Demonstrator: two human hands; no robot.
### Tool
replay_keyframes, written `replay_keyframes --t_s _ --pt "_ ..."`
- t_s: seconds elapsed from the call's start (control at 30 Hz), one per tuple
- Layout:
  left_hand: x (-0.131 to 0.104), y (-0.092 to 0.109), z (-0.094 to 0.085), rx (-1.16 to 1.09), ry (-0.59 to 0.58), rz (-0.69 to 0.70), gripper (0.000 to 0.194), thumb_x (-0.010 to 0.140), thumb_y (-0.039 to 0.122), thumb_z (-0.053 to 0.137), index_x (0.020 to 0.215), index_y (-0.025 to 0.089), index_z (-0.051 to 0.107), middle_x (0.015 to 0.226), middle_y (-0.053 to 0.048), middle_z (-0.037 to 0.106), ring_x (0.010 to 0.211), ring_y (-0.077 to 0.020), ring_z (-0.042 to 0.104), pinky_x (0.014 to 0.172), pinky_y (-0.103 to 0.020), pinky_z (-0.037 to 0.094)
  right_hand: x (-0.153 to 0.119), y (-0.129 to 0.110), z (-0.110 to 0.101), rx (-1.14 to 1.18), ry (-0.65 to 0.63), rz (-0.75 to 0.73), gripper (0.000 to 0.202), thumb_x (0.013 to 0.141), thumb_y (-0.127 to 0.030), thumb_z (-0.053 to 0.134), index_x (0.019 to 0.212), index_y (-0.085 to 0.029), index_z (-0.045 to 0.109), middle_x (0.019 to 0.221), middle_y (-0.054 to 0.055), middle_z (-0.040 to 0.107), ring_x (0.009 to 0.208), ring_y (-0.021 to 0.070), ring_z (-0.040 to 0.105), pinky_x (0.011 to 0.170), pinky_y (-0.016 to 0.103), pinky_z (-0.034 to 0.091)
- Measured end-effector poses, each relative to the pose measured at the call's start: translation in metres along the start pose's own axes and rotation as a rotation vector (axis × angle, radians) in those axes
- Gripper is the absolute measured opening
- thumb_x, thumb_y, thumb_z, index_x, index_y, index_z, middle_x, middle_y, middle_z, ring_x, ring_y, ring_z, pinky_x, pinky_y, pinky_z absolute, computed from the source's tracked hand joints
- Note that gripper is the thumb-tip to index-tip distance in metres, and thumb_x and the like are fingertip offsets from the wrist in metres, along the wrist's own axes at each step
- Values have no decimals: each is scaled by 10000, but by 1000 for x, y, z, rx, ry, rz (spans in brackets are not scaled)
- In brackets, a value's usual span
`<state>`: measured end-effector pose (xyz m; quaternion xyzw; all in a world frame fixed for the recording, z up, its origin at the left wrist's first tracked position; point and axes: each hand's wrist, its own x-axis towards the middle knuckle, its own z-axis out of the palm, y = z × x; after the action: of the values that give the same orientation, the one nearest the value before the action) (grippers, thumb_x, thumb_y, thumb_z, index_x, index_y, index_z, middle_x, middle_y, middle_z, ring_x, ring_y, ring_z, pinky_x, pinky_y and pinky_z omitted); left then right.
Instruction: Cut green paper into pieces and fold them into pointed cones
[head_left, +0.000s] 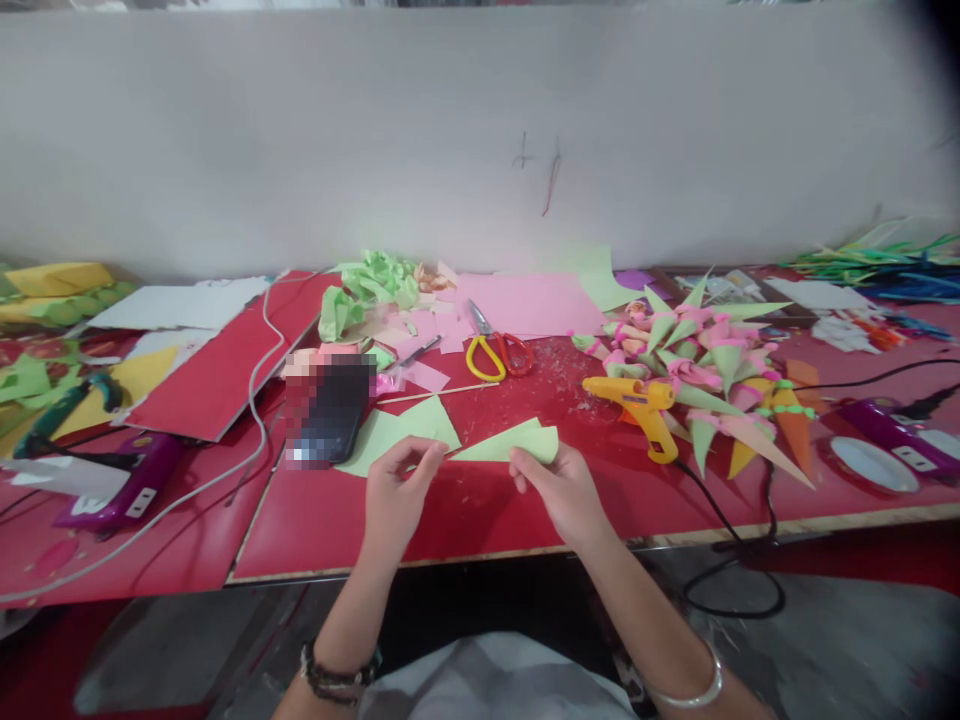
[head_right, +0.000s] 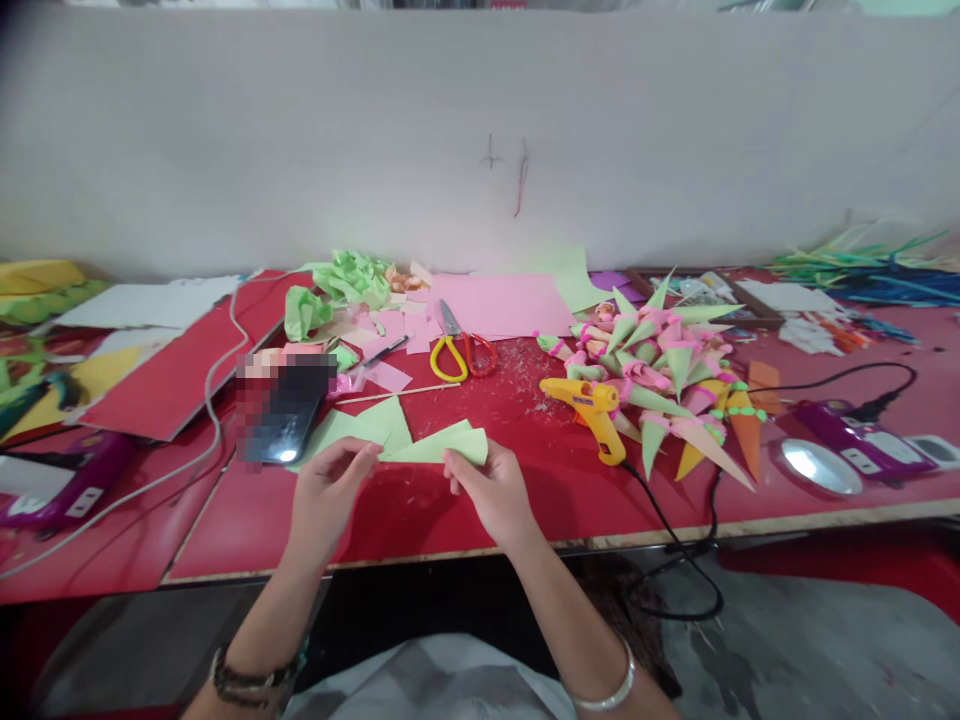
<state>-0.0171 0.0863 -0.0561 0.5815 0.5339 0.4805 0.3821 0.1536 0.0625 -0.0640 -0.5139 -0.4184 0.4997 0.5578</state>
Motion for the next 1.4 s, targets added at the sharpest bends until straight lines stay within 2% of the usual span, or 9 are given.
replay_keyframes --t_s 0.1,0.33,0.6,0.83,0.93,1.0,1.07,1.17,1.4 --pt "2 -1 -4 6 4 -25 188 760 313 547 654 173 613 619 18 607 629 -118 553 615 -199 423 0 1 -3 -8 -2 4 247 711 -339 618 549 -171 540 462 -38 503 467 92 470 518 242 383" --pt "-2 0 2 5 -230 -8 296 841 362 423 880 179 652 803 -19 644 686 -122 559 673 -222 426 -2 0 -3 -71 -50 47 239 716 -339 613 570 -164 541 473 -38 512 452 84 469 498 227 376" --pt "3 -3 1 -72 -10 24 193 823 319 489 680 192 474 537 64 426 514 -77 405 519 -184 338 1 -1 -6 -110 -68 47 247 728 -350 599 577 -163 543 472 -34 507 472 90 475 524 229 389" --pt "8 -2 -2 -79 -78 -3 462 875 396 358 468 186 302 439 46 327 440 -84 331 468 -225 285 8 -9 -8 -107 -91 33 245 725 -356 595 584 -165 533 496 -37 509 464 82 464 510 223 382" --pt "21 1 -5 -63 -141 6 456 875 402 334 495 175 444 477 26 422 454 -88 393 487 -223 326 17 -13 -8 -124 -102 25 239 728 -357 587 598 -165 529 510 -37 513 464 79 462 496 218 376" --pt "33 4 -6 -50 -248 60 328 860 386 362 748 168 580 652 5 540 532 -97 477 542 -221 379 26 -15 -6 -134 -124 3 228 729 -354 584 614 -166 525 536 -34 528 464 76 461 485 214 371" --pt "48 8 -4 11 -391 127 261 825 376 433 914 179 579 765 -2 583 577 -105 515 558 -222 396 37 -18 -4 -155 -154 -23 212 726 -347 586 633 -166 526 544 -34 534 461 76 463 477 211 368" --pt "71 11 0 177 -501 230 230 786 355 499 675 171 580 616 18 572 546 -108 500 530 -212 357 58 -25 3 -153 -143 -58 200 696 -340 613 646 -163 533 522 -40 527 441 77 458 461 212 358" --pt "106 0 18 200 -379 309 375 806 374 450 486 182 408 421 54 407 431 -91 373 481 -219 283 103 -24 26 -68 -134 -119 295 660 -421 625 554 -157 548 452 -36 498 414 76 435 447 221 338"
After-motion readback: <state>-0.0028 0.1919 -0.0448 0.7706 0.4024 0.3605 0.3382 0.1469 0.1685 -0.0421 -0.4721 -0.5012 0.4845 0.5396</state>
